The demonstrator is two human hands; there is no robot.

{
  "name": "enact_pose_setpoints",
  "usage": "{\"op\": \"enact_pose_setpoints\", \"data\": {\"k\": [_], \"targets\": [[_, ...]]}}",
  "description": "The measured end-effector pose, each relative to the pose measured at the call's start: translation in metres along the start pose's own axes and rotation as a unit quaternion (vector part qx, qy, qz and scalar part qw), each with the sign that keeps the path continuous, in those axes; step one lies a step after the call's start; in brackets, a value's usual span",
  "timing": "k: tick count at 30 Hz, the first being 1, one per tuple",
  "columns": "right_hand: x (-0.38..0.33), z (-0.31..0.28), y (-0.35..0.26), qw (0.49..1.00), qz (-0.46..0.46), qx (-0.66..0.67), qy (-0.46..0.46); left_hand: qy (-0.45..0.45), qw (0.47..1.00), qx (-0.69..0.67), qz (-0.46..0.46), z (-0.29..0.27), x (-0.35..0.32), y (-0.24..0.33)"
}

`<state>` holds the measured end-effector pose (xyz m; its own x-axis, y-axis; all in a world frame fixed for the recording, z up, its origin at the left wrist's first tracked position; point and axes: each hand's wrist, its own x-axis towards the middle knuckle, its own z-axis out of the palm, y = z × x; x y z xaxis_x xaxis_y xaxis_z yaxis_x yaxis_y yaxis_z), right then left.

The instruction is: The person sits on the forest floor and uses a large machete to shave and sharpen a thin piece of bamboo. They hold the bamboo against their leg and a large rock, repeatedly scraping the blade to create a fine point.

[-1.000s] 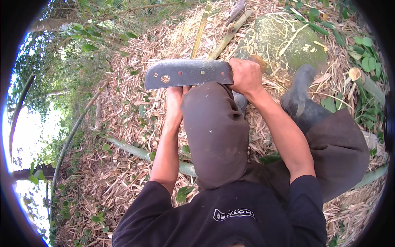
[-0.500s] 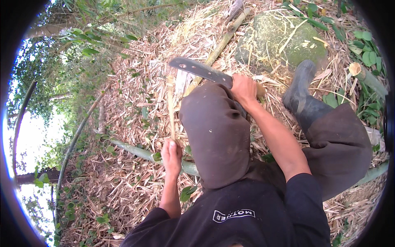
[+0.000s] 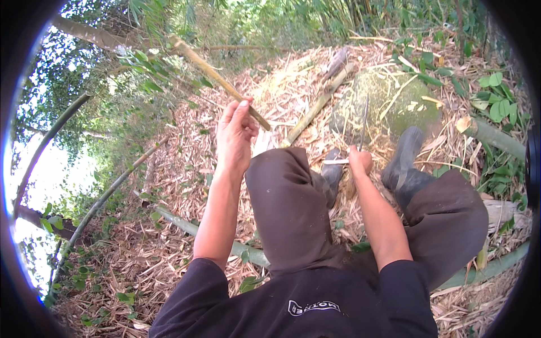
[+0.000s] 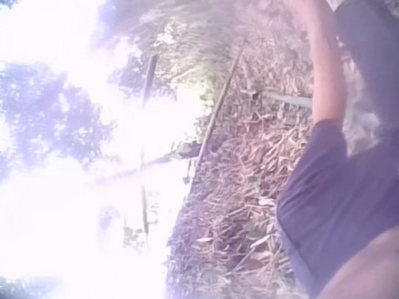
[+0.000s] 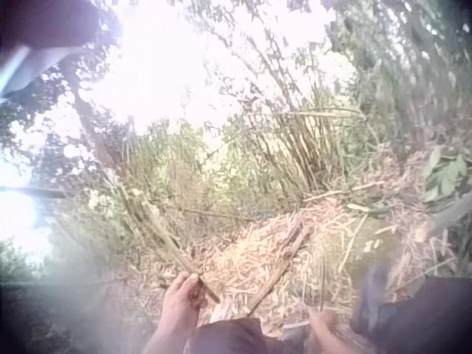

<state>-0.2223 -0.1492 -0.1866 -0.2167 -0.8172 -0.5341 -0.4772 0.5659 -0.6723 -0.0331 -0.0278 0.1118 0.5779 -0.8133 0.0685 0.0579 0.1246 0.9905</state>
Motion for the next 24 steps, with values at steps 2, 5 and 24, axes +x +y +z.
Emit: {"op": "enact_pose_setpoints", "data": {"k": [2, 5, 24], "targets": [[0.013, -0.008, 0.01, 1.0, 0.008, 0.015, 0.015, -0.05, 0.997, -0.046, -0.027, 0.02, 0.006, 0.001], [0.016, -0.015, 0.024, 0.999, 0.028, 0.032, 0.018, -0.107, 0.992, -0.04, -0.045, 0.039, 0.004, 0.009], [0.006, -0.004, 0.04, 0.99, 0.12, -0.052, 0.049, -0.193, 0.956, -0.218, -0.02, 0.084, 0.034, -0.088]]}}
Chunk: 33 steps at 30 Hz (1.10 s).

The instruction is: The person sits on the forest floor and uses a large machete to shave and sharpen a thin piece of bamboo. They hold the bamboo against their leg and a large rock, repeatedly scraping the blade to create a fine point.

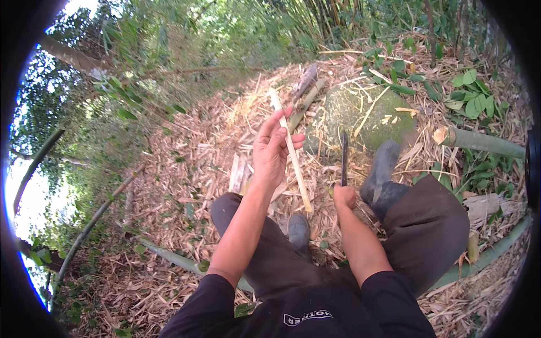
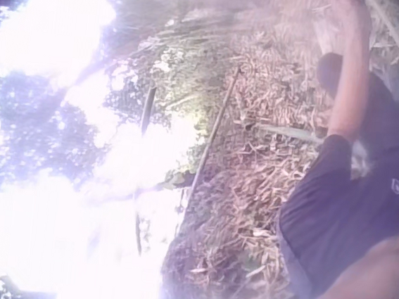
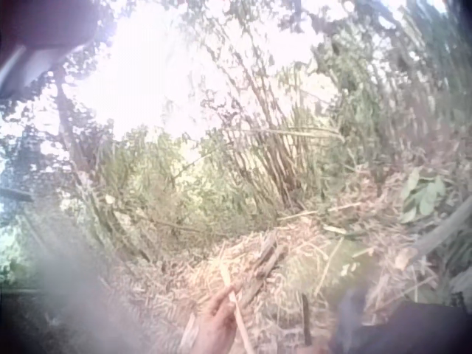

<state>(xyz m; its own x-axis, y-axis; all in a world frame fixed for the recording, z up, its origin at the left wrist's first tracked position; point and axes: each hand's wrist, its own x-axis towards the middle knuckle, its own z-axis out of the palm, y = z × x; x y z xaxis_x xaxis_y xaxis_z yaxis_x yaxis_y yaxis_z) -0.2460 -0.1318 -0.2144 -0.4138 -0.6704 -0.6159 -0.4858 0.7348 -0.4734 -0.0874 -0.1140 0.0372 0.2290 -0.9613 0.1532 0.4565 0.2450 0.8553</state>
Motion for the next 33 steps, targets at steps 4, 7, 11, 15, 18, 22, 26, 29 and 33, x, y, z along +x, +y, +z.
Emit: {"op": "enact_pose_setpoints", "data": {"k": [4, 7, 11, 15, 18, 22, 26, 29, 33], "targets": [[0.008, 0.002, 0.005, 1.0, -0.004, -0.005, -0.005, 0.027, 0.998, -0.048, -0.038, -0.038, -0.016, -0.028], [0.015, -0.013, -0.007, 0.998, -0.039, -0.052, 0.012, 0.114, 0.987, -0.064, -0.098, -0.049, -0.025, -0.043], [0.07, -0.078, -0.071, 0.971, -0.188, -0.146, 0.0, 0.109, 0.97, -0.122, -0.178, -0.027, -0.019, -0.048], [0.033, -0.17, -0.194, 0.922, -0.269, -0.277, -0.009, 0.104, 0.969, -0.124, -0.187, -0.015, -0.026, -0.052], [-0.049, -0.242, -0.243, 0.815, -0.385, -0.397, 0.17, 0.047, 0.969, -0.142, -0.198, -0.012, -0.025, -0.05], [-0.065, -0.309, -0.221, 0.662, -0.592, -0.357, 0.29, 0.026, 0.946, -0.174, -0.273, -0.002, -0.024, -0.053], [-0.102, -0.304, -0.132, 0.728, -0.562, -0.281, 0.273, 0.011, 0.963, -0.105, -0.246, 0.015, -0.03, -0.058], [-0.079, -0.3, -0.082, 0.67, -0.64, -0.233, 0.294, -0.025, 0.964, -0.075, -0.253, 0.036, -0.033, -0.066], [-0.073, -0.282, -0.065, 0.629, -0.688, -0.229, 0.28, -0.04, 0.962, -0.103, -0.252, 0.035, -0.028, -0.08]]}}
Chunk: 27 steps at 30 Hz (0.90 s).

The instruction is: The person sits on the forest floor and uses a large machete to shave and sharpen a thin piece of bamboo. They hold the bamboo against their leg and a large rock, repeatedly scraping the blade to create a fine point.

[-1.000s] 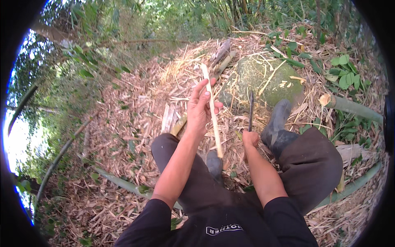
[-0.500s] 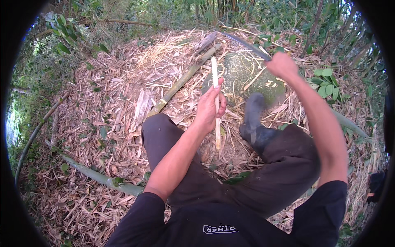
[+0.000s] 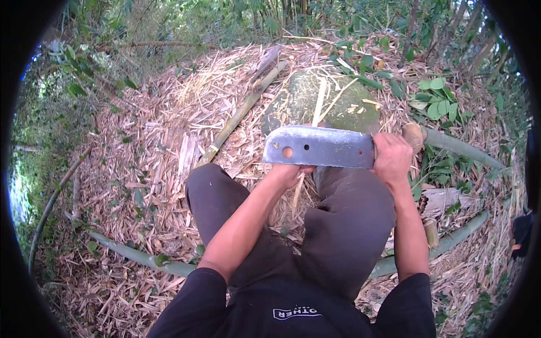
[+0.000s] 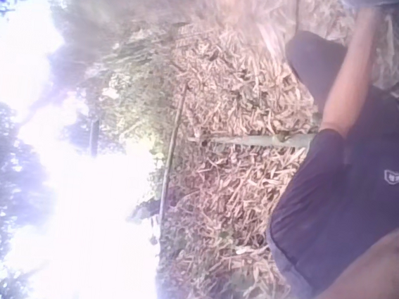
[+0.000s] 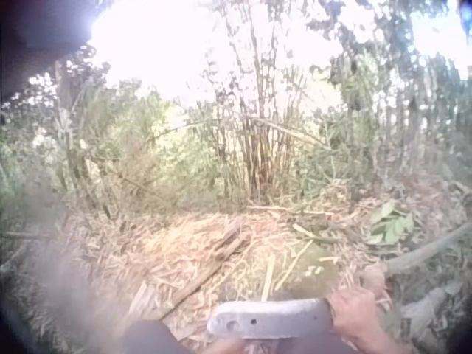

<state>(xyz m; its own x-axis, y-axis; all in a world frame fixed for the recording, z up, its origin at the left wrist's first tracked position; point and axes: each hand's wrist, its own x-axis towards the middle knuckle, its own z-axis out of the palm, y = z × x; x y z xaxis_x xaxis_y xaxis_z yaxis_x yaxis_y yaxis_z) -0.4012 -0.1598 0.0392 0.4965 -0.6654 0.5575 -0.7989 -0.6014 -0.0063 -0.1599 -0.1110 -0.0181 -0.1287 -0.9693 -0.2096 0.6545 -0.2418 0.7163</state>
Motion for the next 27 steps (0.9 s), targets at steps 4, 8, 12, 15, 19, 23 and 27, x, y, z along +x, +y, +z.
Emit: {"op": "enact_pose_setpoints", "data": {"k": [4, 8, 12, 15, 19, 23, 27], "targets": [[-0.001, 0.0, -0.009, 0.998, 0.001, 0.055, -0.004, 0.008, 0.999, 0.034, 0.032, -0.002, -0.004, 0.002], [-0.006, 0.013, -0.016, 0.996, 0.012, 0.083, -0.009, 0.034, 0.994, 0.068, 0.072, -0.008, -0.01, -0.002], [-0.012, 0.031, -0.027, 0.993, 0.023, 0.116, -0.007, -0.057, 0.993, 0.009, 0.098, -0.035, -0.012, -0.013], [-0.011, 0.03, -0.024, 0.995, 0.029, 0.096, 0.008, 0.06, 0.988, 0.099, 0.103, -0.01, -0.013, -0.004], [-0.011, 0.031, -0.011, 0.996, 0.017, 0.082, 0.015, 0.092, 0.986, 0.119, 0.068, -0.009, -0.004, -0.011], [-0.015, 0.036, 0.003, 0.998, 0.01, 0.061, 0.033, -0.002, 0.956, 0.276, 0.104, -0.038, 0.001, -0.029], [-0.006, 0.031, 0.0, 0.998, -0.01, 0.057, 0.037, 0.063, 0.881, 0.416, 0.217, -0.023, -0.018, -0.025]]}}
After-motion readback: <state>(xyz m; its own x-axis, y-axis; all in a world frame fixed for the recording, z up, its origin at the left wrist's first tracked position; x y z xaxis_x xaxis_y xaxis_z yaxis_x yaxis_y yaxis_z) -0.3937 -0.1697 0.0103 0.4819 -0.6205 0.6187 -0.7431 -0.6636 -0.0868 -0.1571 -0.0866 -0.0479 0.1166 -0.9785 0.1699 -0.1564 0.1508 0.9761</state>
